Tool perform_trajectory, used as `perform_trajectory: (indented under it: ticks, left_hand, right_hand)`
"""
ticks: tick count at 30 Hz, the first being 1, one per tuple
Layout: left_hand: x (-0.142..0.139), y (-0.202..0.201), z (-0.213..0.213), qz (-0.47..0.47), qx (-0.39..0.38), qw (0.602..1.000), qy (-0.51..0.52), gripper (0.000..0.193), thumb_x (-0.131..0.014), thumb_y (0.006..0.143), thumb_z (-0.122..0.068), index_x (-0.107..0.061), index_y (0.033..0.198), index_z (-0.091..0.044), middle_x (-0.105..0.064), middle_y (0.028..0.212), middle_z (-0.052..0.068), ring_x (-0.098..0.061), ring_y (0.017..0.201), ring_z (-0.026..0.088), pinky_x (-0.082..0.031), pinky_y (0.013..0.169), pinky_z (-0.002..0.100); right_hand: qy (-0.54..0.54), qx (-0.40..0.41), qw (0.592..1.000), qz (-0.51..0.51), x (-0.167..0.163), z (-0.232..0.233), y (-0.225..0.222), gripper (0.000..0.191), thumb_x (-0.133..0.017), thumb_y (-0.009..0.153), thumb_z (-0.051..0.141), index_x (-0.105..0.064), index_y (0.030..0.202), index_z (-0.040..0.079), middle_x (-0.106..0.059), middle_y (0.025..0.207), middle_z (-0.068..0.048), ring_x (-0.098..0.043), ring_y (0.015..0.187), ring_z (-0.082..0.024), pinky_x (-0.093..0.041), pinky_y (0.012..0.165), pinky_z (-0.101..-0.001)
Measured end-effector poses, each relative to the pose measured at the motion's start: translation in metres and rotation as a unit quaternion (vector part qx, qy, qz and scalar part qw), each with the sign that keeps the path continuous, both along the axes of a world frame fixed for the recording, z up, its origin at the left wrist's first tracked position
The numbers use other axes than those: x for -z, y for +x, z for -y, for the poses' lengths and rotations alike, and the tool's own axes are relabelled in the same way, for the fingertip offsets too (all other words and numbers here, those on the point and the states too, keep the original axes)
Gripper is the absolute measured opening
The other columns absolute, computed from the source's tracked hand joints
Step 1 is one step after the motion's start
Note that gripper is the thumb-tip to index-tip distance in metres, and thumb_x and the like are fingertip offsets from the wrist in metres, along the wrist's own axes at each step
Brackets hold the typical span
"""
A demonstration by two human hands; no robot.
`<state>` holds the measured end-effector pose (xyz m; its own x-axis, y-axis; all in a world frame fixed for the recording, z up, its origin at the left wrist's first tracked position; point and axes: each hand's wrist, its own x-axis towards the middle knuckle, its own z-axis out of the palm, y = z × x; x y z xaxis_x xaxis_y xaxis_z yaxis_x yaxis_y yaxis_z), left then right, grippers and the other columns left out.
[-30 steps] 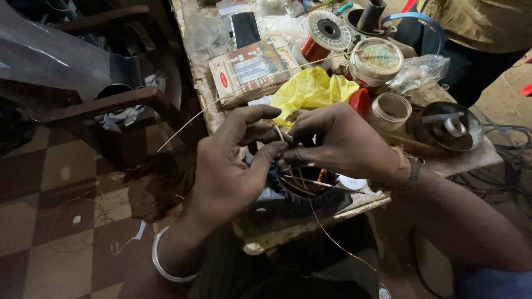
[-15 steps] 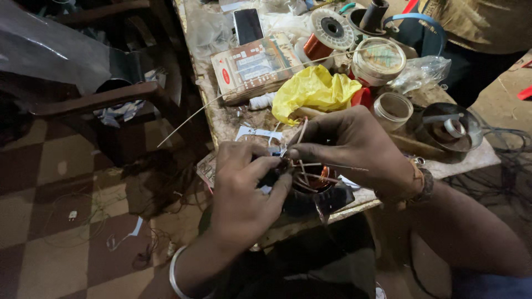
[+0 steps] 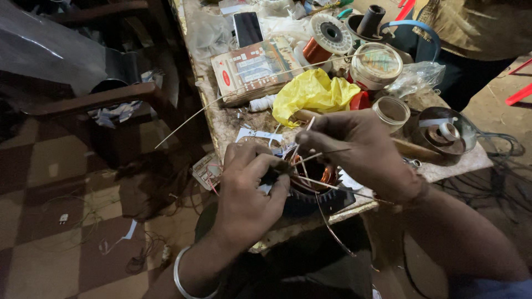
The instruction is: The person works on a copper-wound motor stator held on a cluttered work table, threading and pressing thin wooden strips into the coil slots and adjusting the copper windings and lead wires by hand to secure the coils in place.
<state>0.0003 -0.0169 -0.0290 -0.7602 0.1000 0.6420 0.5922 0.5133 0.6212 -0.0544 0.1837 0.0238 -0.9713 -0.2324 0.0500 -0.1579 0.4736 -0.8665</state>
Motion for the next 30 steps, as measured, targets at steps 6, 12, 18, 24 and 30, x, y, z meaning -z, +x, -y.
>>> perform_trajectory:
  ticks: [6, 12, 18, 24, 30]
  left_hand:
    - [0.007, 0.001, 0.000, -0.028, -0.002, 0.998, 0.048, 0.016, -0.080, 0.084, -0.005, -0.072, 0.097, -0.002, -0.065, 0.104, 0.013, -0.059, 0.105, 0.030, -0.050, 0.086, 0.039]
    - [0.010, -0.001, 0.000, -0.027, -0.016, 0.999, 0.008, 0.035, -0.070, 0.060, 0.004, -0.069, 0.095, 0.004, -0.064, 0.106, 0.016, -0.057, 0.104, 0.033, -0.050, 0.088, 0.041]
    - [0.009, 0.000, -0.001, -0.022, -0.009, 0.999, 0.028, 0.025, -0.075, 0.070, 0.003, -0.069, 0.094, 0.001, -0.063, 0.108, 0.015, -0.059, 0.108, 0.032, -0.050, 0.089, 0.040]
    - [0.005, 0.000, 0.001, -0.030, 0.029, 0.998, 0.045, 0.025, -0.076, 0.071, 0.005, -0.068, 0.094, 0.002, -0.065, 0.106, 0.014, -0.059, 0.105, 0.032, -0.050, 0.088, 0.040]
    - [0.007, -0.002, -0.001, -0.022, 0.020, 0.998, 0.049, 0.020, -0.079, 0.070, 0.003, -0.065, 0.083, 0.001, -0.066, 0.100, 0.012, -0.060, 0.098, 0.030, -0.050, 0.083, 0.039]
  right_hand:
    - [0.067, -0.033, 0.927, -0.367, -0.010, -0.018, -0.006, 0.013, -0.070, 0.105, 0.014, -0.074, 0.116, 0.008, -0.074, 0.112, -0.010, -0.074, 0.096, -0.013, -0.064, 0.076, -0.0240]
    - [0.239, -0.215, 0.745, -0.584, -0.016, -0.014, -0.020, 0.020, -0.080, 0.091, 0.026, -0.081, 0.111, 0.022, -0.075, 0.117, 0.000, -0.063, 0.112, -0.022, -0.056, 0.092, -0.0377]
    - [0.267, -0.325, 0.682, -0.597, -0.034, -0.005, -0.032, 0.016, -0.078, 0.086, 0.029, -0.082, 0.102, 0.027, -0.076, 0.106, 0.006, -0.063, 0.108, -0.021, -0.052, 0.094, -0.0406]
    - [0.299, -0.360, 0.646, -0.603, -0.045, -0.001, -0.037, 0.013, -0.079, 0.087, 0.033, -0.082, 0.092, 0.021, -0.077, 0.097, 0.007, -0.063, 0.102, -0.018, -0.052, 0.090, -0.0386]
    - [0.275, -0.361, 0.700, -0.551, -0.054, -0.002, -0.044, 0.011, -0.085, 0.084, 0.030, -0.082, 0.089, 0.021, -0.076, 0.090, 0.004, -0.061, 0.092, -0.018, -0.051, 0.079, -0.0343]
